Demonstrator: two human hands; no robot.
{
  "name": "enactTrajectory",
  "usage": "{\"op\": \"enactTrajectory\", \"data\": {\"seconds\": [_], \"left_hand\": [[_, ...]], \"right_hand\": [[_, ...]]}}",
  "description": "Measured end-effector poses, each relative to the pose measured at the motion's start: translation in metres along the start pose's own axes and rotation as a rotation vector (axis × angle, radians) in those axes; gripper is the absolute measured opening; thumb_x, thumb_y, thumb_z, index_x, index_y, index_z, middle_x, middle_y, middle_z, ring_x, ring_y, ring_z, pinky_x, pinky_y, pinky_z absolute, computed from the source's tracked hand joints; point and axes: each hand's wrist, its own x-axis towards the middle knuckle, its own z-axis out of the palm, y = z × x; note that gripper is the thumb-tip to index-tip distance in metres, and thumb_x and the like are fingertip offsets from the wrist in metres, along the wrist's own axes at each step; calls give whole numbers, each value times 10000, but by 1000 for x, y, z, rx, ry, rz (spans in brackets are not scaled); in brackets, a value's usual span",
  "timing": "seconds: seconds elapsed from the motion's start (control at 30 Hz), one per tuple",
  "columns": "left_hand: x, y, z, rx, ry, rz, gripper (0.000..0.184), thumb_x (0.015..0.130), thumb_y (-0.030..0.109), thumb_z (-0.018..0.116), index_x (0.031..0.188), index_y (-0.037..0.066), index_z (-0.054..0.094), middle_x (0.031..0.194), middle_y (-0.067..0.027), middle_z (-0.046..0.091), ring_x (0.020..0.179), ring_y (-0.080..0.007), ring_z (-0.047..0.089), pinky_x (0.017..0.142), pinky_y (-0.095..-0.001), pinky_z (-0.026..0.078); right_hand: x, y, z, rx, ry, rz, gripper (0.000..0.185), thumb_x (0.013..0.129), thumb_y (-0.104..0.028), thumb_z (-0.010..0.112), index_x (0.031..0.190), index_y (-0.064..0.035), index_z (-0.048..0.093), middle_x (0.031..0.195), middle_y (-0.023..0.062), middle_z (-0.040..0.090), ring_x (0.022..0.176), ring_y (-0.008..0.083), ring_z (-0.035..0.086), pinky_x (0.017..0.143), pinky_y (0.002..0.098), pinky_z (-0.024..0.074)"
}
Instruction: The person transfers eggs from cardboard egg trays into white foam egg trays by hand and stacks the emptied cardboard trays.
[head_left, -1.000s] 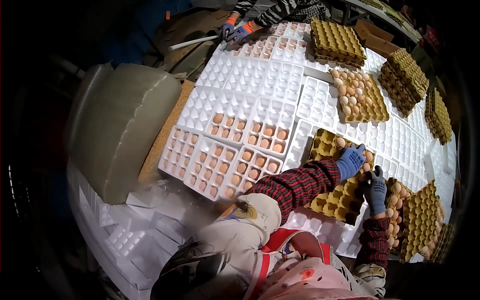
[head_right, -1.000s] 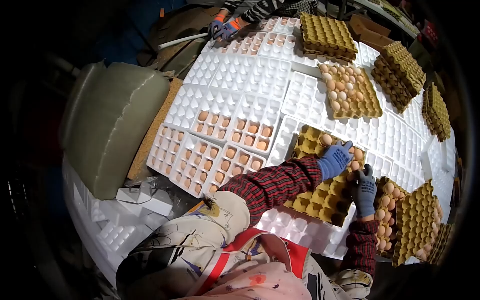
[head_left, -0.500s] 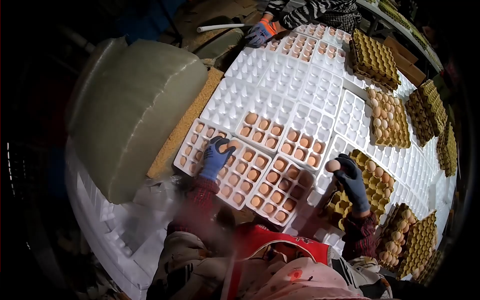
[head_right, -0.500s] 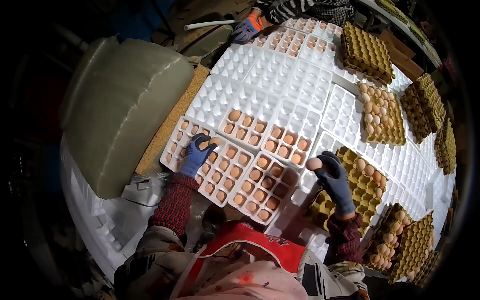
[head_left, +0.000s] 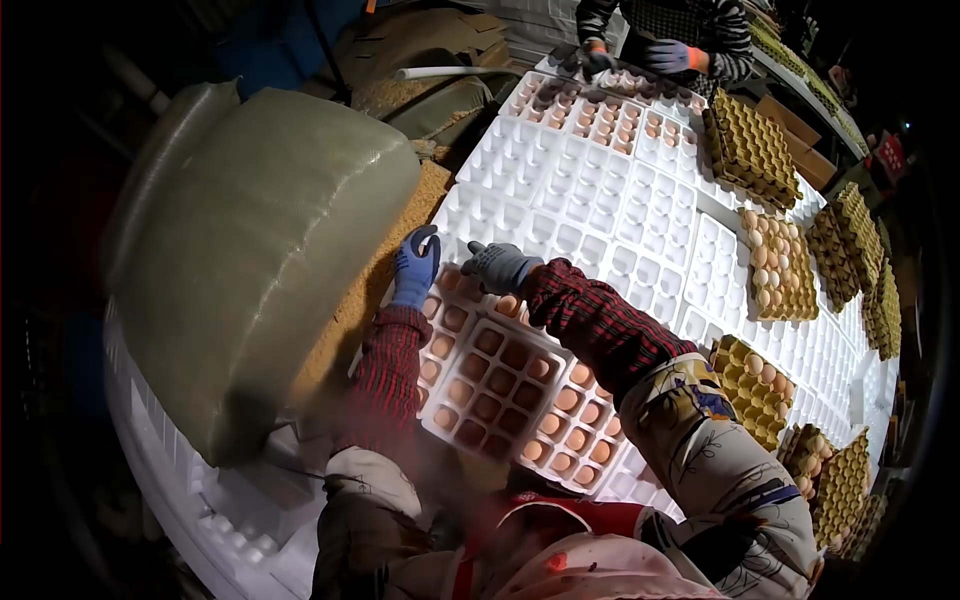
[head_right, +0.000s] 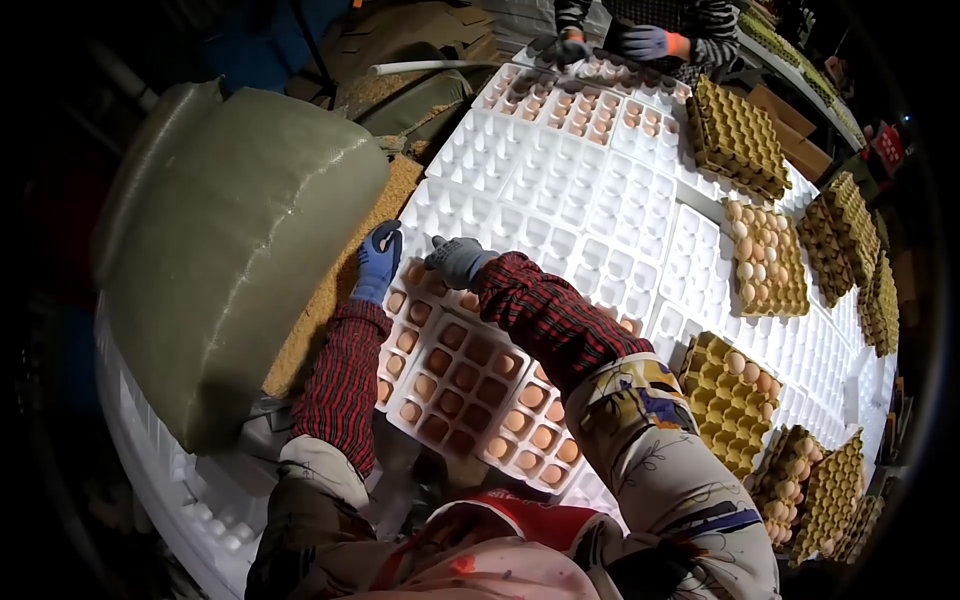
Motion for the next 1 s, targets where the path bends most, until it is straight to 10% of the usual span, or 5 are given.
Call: {"op": "enactTrajectory", "data": {"seconds": [0.17, 0.23, 0.57, 0.9, 1.0], "left_hand": [[-25, -35, 14, 792, 84, 70, 386, 948, 234, 530, 1294, 74, 587, 1259, -175, 613, 1208, -362, 534, 1049, -477, 386], [-26, -33, 17, 745, 75, 60, 404, 951, 241, 509, 1316, 79, 570, 1284, -180, 597, 1238, -375, 508, 1059, -493, 365], [-75, 79, 85, 544, -372, 561, 261, 872, 245, 606, 1083, 104, 664, 1152, -97, 625, 1140, -286, 546, 1067, -505, 334], [-73, 95, 126, 958, -518, 179, 459, 885, 247, 569, 1298, 48, 556, 1147, -159, 648, 1032, -340, 614, 969, -449, 437], [-99, 228, 172, 464, -398, 506, 443, 860, 244, 656, 1220, -8, 602, 1130, -206, 639, 1033, -378, 606, 931, -452, 468]], "right_hand": [[46, -12, -4, 133, 609, 73, 540, 834, -363, 651, 1313, -131, 557, 1350, 147, 507, 1270, 373, 471, 1045, 490, 391], [39, -19, 24, 134, 408, 266, 703, 870, -465, 588, 1451, -119, 396, 1497, 178, 363, 1391, 421, 310, 1142, 586, 200], [-255, -131, 59, 719, 608, 182, 421, 865, -205, 651, 1248, -41, 589, 1254, 182, 582, 1164, 369, 544, 1005, 457, 420], [-556, -46, 27, 116, 952, 905, 353, 832, -163, 682, 1171, -74, 640, 1161, 134, 641, 1034, 339, 614, 875, 427, 501], [-634, -1, 33, -170, 749, 1135, 423, 776, -150, 692, 1189, -107, 608, 1136, 111, 638, 982, 334, 619, 830, 448, 502]]}}
